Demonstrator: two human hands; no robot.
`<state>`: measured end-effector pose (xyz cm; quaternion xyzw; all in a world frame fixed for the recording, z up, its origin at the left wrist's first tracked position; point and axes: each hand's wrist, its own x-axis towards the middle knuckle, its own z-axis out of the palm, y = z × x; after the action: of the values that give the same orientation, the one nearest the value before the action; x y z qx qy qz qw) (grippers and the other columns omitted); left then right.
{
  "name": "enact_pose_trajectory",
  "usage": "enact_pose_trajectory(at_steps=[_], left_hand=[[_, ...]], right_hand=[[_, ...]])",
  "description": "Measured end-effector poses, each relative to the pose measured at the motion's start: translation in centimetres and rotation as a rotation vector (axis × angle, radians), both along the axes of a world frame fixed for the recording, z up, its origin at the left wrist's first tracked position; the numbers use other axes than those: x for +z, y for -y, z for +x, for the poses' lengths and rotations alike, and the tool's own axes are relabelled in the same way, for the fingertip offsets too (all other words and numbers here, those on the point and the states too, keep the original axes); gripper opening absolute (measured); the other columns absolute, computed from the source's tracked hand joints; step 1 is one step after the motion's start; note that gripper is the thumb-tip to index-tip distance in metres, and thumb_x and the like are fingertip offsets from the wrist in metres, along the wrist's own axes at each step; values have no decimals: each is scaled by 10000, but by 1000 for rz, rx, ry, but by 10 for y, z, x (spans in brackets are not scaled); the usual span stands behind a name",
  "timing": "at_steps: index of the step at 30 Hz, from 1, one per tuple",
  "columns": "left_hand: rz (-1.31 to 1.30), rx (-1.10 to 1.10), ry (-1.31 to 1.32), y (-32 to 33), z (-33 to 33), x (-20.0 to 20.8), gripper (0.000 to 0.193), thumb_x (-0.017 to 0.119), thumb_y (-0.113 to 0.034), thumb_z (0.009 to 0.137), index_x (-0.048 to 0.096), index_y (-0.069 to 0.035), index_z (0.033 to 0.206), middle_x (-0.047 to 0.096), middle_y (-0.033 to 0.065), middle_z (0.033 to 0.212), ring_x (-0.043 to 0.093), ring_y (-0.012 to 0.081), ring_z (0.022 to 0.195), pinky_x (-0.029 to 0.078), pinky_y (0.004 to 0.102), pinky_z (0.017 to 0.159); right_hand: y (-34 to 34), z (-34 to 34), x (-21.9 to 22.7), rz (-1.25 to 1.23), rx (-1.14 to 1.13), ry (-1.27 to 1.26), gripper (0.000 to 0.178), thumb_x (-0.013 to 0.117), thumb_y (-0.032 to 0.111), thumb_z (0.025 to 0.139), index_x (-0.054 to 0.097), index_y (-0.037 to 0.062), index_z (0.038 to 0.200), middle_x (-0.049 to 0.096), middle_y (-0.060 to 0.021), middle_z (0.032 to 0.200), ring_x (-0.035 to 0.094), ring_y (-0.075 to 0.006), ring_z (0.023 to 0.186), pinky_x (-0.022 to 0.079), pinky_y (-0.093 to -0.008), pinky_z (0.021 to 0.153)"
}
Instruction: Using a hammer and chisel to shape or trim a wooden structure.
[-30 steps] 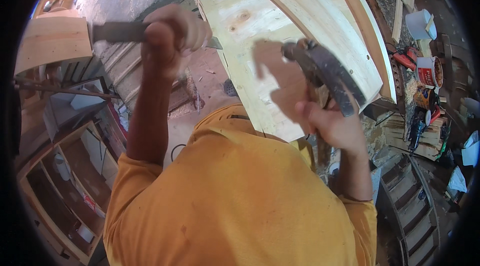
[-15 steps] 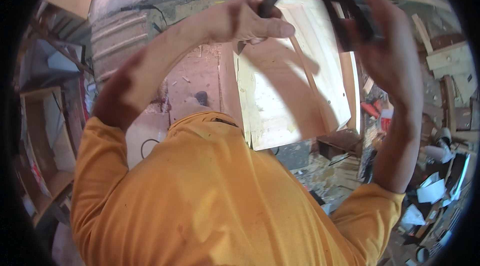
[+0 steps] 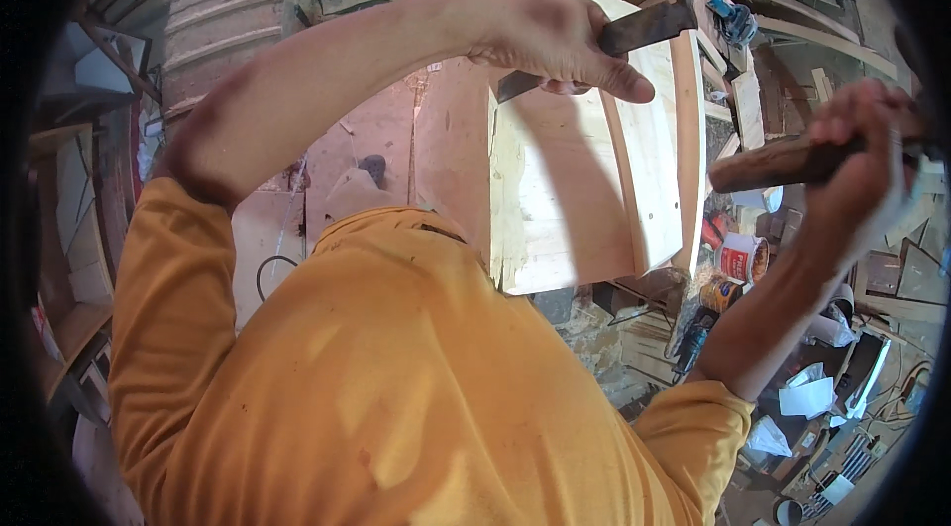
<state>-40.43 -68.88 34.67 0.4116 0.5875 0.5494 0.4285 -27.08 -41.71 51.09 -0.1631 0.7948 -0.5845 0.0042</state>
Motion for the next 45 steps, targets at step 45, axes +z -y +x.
enact_pose_trajectory(at_steps=[45], left_hand=[[846,447,236,108,31,-111,416,574,-362,924,446,-75,651,540,102,768,527,255,846,419,419,834]], right_hand=[[133,121,-193,-404,-710,656,269,651,-24,812,501,48,1023,526,-20,669,508,-108,481,434,-256,447]])
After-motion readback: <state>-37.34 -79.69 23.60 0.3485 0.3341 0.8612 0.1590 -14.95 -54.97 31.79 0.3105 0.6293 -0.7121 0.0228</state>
